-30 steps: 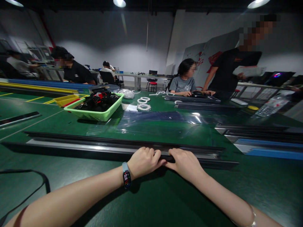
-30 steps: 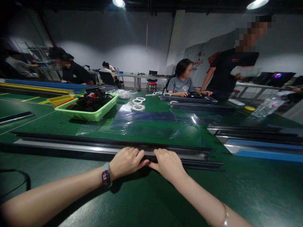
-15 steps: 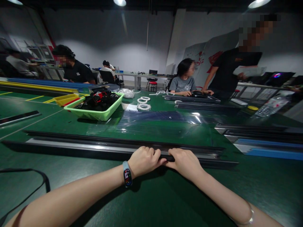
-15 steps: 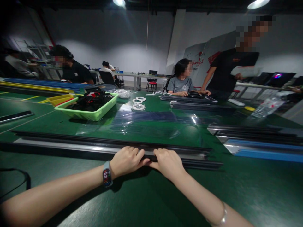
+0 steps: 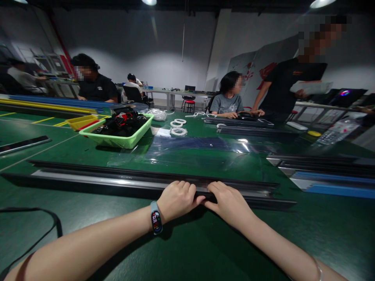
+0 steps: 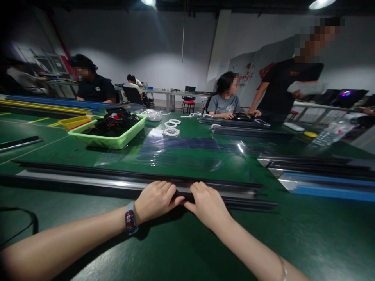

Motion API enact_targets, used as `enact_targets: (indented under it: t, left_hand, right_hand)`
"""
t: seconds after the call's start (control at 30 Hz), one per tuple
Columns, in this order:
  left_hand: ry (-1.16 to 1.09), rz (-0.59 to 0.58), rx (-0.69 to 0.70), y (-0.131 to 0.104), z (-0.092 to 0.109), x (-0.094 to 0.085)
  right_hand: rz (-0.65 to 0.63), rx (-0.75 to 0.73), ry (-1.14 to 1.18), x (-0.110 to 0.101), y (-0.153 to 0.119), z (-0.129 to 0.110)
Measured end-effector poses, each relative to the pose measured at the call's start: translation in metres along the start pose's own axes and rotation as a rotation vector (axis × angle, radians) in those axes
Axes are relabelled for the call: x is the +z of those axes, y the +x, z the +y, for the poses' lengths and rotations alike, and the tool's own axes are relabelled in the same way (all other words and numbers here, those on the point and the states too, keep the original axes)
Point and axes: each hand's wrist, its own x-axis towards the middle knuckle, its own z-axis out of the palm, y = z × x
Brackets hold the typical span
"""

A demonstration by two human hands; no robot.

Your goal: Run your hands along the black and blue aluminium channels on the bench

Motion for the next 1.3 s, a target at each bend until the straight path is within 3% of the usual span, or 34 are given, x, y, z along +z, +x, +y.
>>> enact_targets:
  t: [0.37, 0.67, 0.93, 1.3]
  left_hand:
    - [-0.065, -0.073, -0.078, 0.005, 0.003, -0.006]
    - [-0.075, -0.097, -0.056, 0.007, 0.001, -0.011]
    - [-0.057, -0.063, -0.075, 0.006, -0.001, -0.01]
    - [-0.003, 0.007, 0.011, 0.0, -0.006, -0.005]
  right_hand:
    - [-0.04, 0.037, 0.038, 0.006, 0.001, 0.003]
    - [-0.014, 0.022, -0.01, 0.006, 0.0, 0.003]
    - [0.035, -0.002, -0.102, 0.001, -0.003, 0.002]
    - [0.037, -0.038, -0.085, 0.007, -0.001, 0.004]
